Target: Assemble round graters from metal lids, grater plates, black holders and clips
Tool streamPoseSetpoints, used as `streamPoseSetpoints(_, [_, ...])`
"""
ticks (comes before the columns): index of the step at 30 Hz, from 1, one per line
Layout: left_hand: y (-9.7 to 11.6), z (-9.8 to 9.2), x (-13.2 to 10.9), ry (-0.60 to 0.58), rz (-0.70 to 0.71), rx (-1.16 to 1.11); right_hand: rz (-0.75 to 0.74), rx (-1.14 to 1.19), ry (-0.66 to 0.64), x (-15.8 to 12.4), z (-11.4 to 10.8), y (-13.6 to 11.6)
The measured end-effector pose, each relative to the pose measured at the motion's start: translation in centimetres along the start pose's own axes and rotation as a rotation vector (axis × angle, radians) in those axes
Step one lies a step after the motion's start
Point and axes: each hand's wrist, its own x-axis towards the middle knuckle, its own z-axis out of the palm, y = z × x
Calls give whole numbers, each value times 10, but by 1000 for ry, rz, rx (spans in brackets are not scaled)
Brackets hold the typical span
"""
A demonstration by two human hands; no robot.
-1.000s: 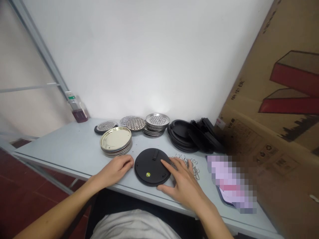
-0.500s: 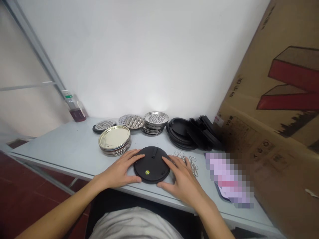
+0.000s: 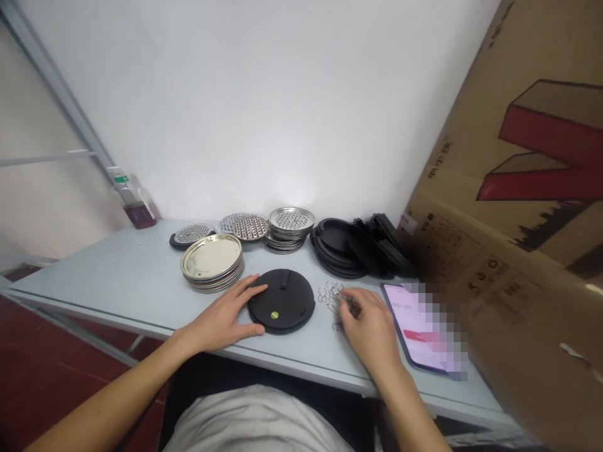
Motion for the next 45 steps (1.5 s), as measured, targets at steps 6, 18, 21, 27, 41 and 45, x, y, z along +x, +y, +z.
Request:
streamPoseSetpoints(6, [0,0,0,-8,-13,-9,-100,-102,-80,-2,3,-3])
streamPoseSetpoints(18, [5,-2,0,-37,-71,-17,-206,-144,-154,-6,12,2])
streamPoseSetpoints(21, [5,-2,0,-33,-63,-8,-172,-137,-150,-6,12,0])
streamPoseSetpoints(27, [5,-2,2,11,-33,-30,-42,-191,-106,-6,11,2])
streamPoseSetpoints(41, [99,20,134,-222,151,216,39,-218,-165,-5,7,-2])
streamPoseSetpoints(45, [98,27,149,-292,113,197,60,-218,-182,-5,5,-5])
